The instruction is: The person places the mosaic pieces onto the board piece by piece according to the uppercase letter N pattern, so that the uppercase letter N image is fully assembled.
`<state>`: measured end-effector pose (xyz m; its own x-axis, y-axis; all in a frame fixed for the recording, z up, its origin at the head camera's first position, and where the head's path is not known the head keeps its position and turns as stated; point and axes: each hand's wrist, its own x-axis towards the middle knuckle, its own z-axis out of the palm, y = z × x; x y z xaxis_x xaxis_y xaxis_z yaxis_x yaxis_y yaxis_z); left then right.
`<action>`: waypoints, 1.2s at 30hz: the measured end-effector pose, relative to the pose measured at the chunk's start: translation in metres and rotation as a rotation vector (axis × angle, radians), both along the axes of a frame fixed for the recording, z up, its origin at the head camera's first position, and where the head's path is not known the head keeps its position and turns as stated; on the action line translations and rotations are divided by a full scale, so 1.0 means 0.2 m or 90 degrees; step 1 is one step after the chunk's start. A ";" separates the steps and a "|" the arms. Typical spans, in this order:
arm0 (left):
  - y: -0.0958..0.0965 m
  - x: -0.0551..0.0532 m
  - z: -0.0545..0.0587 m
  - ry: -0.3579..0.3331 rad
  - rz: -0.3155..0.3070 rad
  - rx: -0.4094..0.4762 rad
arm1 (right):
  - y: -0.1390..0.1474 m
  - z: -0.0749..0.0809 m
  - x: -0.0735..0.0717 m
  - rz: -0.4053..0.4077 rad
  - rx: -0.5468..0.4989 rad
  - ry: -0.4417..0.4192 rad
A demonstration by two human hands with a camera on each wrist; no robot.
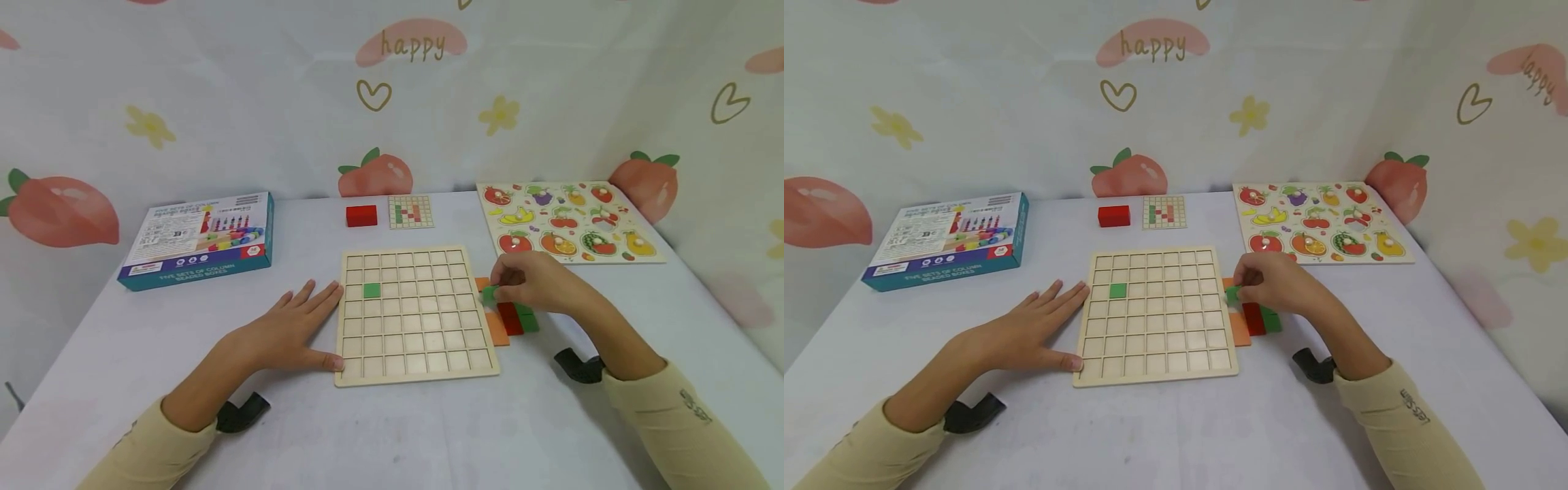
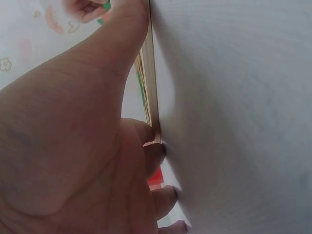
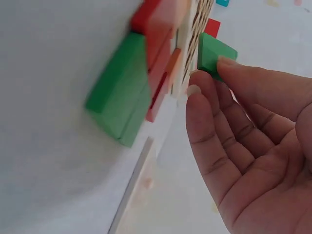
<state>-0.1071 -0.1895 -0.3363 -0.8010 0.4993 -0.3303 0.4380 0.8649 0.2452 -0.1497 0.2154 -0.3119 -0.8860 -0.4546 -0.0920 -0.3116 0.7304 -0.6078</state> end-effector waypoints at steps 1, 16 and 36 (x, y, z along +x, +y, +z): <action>0.00 0.00 0.00 0.001 -0.001 0.001 | -0.01 0.00 0.00 -0.002 -0.001 -0.001; 0.00 0.01 0.01 0.002 0.000 0.006 | -0.27 0.04 -0.07 0.017 -0.035 -0.015; 0.00 0.00 0.00 -0.004 -0.002 0.009 | -0.68 0.03 -0.09 0.136 -0.027 -0.029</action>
